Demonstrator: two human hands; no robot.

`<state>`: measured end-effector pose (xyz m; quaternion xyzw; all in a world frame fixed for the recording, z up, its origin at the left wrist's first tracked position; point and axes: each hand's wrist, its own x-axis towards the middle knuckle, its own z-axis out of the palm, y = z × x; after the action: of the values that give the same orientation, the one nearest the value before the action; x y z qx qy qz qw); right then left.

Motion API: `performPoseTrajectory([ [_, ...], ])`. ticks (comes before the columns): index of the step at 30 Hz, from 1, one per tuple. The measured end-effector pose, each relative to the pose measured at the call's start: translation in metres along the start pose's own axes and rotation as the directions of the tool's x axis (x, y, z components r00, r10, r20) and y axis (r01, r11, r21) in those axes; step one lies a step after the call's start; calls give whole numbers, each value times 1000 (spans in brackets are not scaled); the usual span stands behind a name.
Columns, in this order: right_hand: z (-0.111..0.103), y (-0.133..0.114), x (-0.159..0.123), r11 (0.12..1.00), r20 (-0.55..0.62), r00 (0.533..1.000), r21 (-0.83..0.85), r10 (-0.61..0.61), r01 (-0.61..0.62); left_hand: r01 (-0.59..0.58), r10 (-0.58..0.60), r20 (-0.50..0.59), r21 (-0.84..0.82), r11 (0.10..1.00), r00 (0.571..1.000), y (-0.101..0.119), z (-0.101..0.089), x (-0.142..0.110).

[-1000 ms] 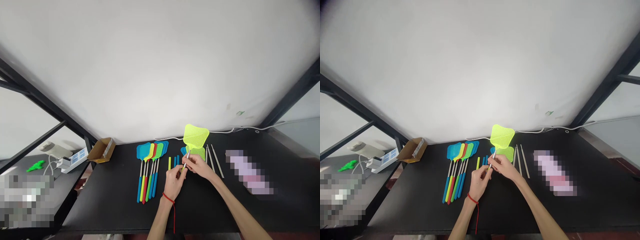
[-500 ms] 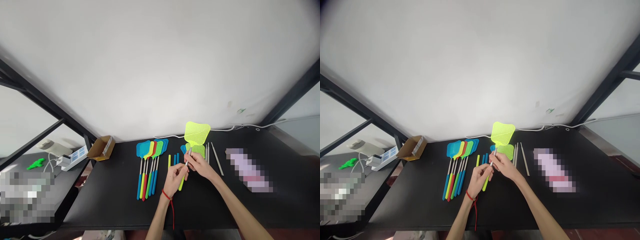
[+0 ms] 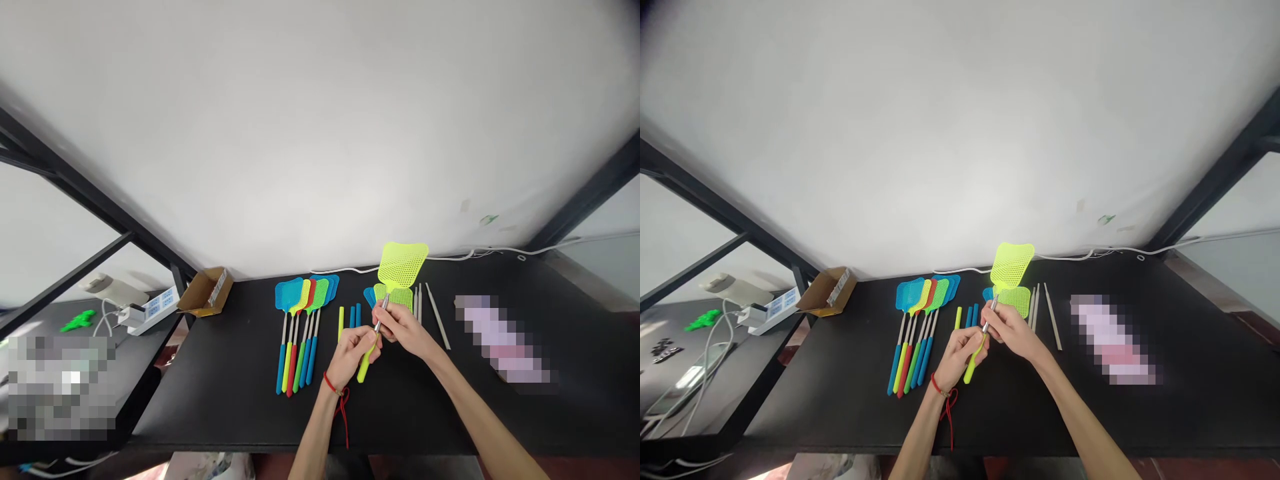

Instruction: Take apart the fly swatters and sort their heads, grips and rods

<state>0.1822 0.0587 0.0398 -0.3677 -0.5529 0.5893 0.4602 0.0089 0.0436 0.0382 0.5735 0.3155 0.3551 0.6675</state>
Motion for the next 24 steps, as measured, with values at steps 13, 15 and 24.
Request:
performPoseTrajectory([
  [13,-6,8,7,994,-70,995,-85,69,-75,-50,78,-143,190,981,987,-6,6,3],
  [15,-5,9,7,993,-77,995,-97,59,-66,-52,77,-129,187,981,989,-5,7,3],
  [24,-1,5,3,999,-83,996,-37,-12,9,48,-42,43,-149,988,998,-10,4,4],
])
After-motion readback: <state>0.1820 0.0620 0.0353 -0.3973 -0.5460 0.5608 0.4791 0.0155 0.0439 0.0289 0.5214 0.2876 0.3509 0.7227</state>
